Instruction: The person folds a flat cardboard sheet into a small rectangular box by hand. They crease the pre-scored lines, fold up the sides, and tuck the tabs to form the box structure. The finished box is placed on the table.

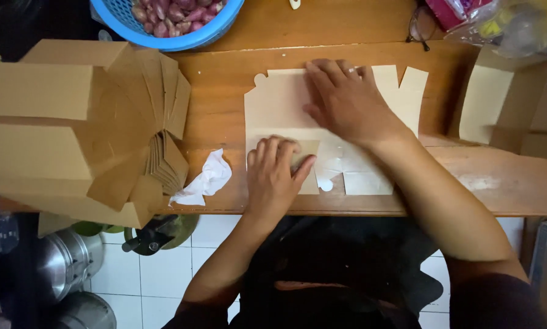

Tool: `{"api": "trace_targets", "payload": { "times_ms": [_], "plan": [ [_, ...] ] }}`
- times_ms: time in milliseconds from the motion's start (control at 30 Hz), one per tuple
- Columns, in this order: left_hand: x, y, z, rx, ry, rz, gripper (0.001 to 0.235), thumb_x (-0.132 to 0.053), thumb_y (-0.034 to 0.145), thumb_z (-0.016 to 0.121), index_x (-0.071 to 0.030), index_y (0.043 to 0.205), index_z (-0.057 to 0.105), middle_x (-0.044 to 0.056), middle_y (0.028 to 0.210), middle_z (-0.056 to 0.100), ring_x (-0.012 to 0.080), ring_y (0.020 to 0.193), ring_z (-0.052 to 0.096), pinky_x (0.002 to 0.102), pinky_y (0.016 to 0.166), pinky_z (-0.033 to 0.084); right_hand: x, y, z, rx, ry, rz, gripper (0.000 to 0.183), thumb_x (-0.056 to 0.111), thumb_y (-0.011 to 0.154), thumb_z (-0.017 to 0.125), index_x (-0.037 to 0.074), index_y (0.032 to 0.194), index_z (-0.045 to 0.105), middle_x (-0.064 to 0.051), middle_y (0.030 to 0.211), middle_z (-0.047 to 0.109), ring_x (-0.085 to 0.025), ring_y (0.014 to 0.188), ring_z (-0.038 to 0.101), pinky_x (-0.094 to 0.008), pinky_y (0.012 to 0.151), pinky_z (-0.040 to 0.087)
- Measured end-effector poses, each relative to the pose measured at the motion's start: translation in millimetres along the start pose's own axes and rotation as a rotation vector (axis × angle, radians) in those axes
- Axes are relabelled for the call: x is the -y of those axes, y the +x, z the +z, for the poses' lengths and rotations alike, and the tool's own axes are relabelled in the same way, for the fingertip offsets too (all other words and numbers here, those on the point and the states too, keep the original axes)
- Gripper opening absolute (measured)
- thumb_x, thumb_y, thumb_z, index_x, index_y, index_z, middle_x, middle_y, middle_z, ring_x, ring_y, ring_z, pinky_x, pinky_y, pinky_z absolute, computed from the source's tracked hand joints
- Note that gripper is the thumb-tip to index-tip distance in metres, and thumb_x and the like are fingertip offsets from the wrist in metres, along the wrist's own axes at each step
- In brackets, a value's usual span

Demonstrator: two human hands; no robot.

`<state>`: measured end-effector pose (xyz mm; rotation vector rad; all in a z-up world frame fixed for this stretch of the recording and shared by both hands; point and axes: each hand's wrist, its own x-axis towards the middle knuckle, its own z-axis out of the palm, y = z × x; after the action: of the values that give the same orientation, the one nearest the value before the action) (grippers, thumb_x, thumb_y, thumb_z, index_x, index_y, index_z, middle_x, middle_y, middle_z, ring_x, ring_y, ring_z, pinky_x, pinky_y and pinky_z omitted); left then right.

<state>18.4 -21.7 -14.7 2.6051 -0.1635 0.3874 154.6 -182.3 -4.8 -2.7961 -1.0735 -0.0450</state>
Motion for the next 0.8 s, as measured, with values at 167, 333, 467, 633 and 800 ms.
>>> {"api": "trace_targets", "payload": {
  "times_ms": [167, 333, 467, 633, 800],
  "plan": [
    [1, -4, -10, -0.007, -0.069, 0.036, 0.025, -0.034, 0.091, 0.068, -0.014, 0.096, 0.055, 0.005, 0.097, 0.056, 0.0268, 0.093, 0.055, 0.04, 0.075, 0.04, 13, 15, 0, 0.025, -0.14, 0.074, 0.056, 0.048, 0.089, 0.061, 0.011, 0.131, 0.051, -0.015, 0.119, 0.056, -0.037, 0.093, 0.059, -0.047, 0.079, 0.041],
    [7, -7, -4, 0.0, -0.128, -0.008, 0.029, -0.038, 0.088, 0.07, -0.014, 0.096, 0.056, 0.003, 0.094, 0.05, 0.0269, 0.09, 0.055, 0.039, 0.072, 0.042, 22, 15, -7, 0.104, -0.048, 0.162, 0.059, 0.047, 0.085, 0.066, 0.017, 0.135, 0.054, -0.006, 0.117, 0.046, -0.027, 0.112, 0.049, -0.045, 0.095, 0.038],
    [7, -5, -6, 0.005, -0.143, -0.004, 0.028, -0.035, 0.087, 0.071, -0.013, 0.096, 0.057, 0.004, 0.094, 0.05, 0.028, 0.09, 0.056, 0.041, 0.072, 0.042, 23, 11, 2, -0.03, -0.058, 0.146, 0.056, 0.045, 0.085, 0.068, 0.015, 0.132, 0.058, -0.007, 0.116, 0.047, -0.028, 0.111, 0.051, -0.045, 0.095, 0.036],
    [6, -4, -6, 0.008, -0.112, -0.006, 0.029, -0.037, 0.087, 0.071, -0.014, 0.097, 0.056, 0.004, 0.095, 0.05, 0.0269, 0.09, 0.055, 0.04, 0.072, 0.042, 16, 9, 15, -0.034, -0.055, 0.131, 0.05, 0.04, 0.084, 0.07, 0.01, 0.123, 0.058, -0.007, 0.117, 0.049, -0.025, 0.115, 0.048, -0.042, 0.098, 0.034],
    [5, -5, -3, 0.047, -0.092, -0.011, 0.03, -0.04, 0.09, 0.066, -0.014, 0.1, 0.055, 0.004, 0.093, 0.048, 0.0272, 0.091, 0.054, 0.04, 0.074, 0.04, 18, 5, 21, -0.192, 0.131, -0.041, 0.014, 0.025, 0.091, 0.059, 0.012, 0.097, 0.058, -0.005, 0.092, 0.057, -0.024, 0.084, 0.061, -0.037, 0.081, 0.037]
  ]
}}
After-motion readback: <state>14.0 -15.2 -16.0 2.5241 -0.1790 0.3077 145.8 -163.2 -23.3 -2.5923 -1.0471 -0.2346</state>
